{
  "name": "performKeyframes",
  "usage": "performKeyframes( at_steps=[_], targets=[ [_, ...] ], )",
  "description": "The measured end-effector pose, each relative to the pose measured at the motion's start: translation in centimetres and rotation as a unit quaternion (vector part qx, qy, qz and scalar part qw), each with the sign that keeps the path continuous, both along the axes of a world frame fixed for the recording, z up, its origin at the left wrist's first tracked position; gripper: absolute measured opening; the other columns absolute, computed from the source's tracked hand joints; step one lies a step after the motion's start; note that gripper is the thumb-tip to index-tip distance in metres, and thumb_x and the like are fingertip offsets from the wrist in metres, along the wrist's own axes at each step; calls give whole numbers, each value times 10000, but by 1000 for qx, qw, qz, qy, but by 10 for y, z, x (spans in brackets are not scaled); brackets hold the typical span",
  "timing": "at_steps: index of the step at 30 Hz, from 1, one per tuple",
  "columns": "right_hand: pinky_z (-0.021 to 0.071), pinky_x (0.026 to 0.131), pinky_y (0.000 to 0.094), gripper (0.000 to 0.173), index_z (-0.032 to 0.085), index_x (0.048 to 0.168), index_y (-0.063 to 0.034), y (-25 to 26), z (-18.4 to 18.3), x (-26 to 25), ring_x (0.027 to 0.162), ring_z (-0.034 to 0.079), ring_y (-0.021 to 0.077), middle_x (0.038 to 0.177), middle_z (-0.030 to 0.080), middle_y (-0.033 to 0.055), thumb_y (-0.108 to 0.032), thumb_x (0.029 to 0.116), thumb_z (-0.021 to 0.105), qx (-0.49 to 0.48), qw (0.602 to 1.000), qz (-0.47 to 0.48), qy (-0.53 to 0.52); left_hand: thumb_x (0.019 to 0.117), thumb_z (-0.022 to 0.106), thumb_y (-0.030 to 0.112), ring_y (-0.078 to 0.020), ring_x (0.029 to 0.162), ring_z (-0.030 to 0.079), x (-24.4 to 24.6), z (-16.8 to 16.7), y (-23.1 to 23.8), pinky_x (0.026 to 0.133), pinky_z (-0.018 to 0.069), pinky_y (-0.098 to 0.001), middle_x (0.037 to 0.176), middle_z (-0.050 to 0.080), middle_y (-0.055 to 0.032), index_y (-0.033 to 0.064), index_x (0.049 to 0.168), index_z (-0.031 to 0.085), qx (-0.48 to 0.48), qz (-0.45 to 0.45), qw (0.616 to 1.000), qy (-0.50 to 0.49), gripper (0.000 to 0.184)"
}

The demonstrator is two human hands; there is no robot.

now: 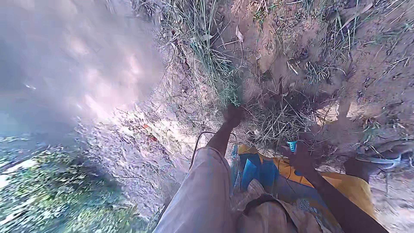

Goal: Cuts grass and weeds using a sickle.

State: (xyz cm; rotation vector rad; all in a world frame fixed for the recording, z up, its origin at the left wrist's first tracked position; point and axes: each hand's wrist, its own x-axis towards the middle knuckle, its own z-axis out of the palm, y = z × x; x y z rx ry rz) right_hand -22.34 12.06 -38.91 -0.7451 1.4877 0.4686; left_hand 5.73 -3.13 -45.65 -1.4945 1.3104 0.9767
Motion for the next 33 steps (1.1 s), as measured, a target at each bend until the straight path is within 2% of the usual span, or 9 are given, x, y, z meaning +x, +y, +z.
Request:
performKeyframes(
  at_steps=[3,6,9,12,16,21,26,29,33],
  targets=[
    [472,939,681,578,495,1413,111,34,35,-35,1101,643,540,1158,656,370,-249,994,664,6,1000,23,16,1067,542,376,-435,1589,72,13,6,10,1186,47,-775,1692,196,-245,190,1594,405,22,21,1000,-1,576],
    [497,721,722,550,575,1243,203,25,37,-55,838,674,581,911,668,390,-199,879,663,-209,978,-2,10,1043,574,320,-442,1583,95,2,10,-3,1178,39,-790,1691,223,-213,179,1564,452,-24,46,998,29,553],
    [485,832,686,534,496,1360,172,-105,4,-30,924,658,542,1007,654,385,-162,963,623,-241,969,-43,-27,1022,603,258,-417,1584,124,-20,32,-36,1176,1,-786,1687,278,-158,207,1529,509,-120,51,988,82,518],
    [501,729,616,454,473,1341,102,-274,-32,45,789,651,416,959,625,301,-171,992,571,-323,932,-124,-106,1031,606,243,-362,1595,120,-21,74,-61,1198,3,-743,1686,290,-129,202,1508,535,-187,71,971,129,484],
    [565,810,533,540,381,1488,1,-411,-45,168,933,691,352,1196,615,262,-236,1037,559,-299,923,-200,-135,1045,576,277,-354,1589,159,18,124,-58,1215,37,-713,1677,311,-135,190,1502,544,-241,134,952,131,466],
    [505,945,602,584,358,1488,78,-280,-49,238,1114,648,467,1208,625,338,-223,1044,588,-187,974,-69,-108,994,630,295,-411,1527,318,39,221,53,1200,130,-718,1598,437,-186,124,1461,589,-220,216,945,105,500],
    [508,928,579,557,471,1422,108,-79,18,172,1041,671,434,1115,667,313,-205,990,633,-60,994,3,-94,972,628,219,-422,1342,570,-16,300,164,1170,319,-650,1419,633,-180,47,1346,681,-192,321,926,49,414],
    [528,897,591,578,454,1466,51,-106,37,155,1007,683,436,1101,678,297,-232,995,632,-55,994,50,-80,985,662,304,-383,1434,472,9,286,151,1178,373,-580,1548,516,-148,108,1394,645,-57,358,924,122,454],
    [536,826,559,537,432,1457,59,-294,14,194,896,679,393,1040,664,278,-192,1013,598,-270,959,-4,-87,1001,644,374,-454,1441,429,31,271,146,1174,341,-626,1588,448,-194,77,1407,629,-3,397,892,217,504]
  ],
)
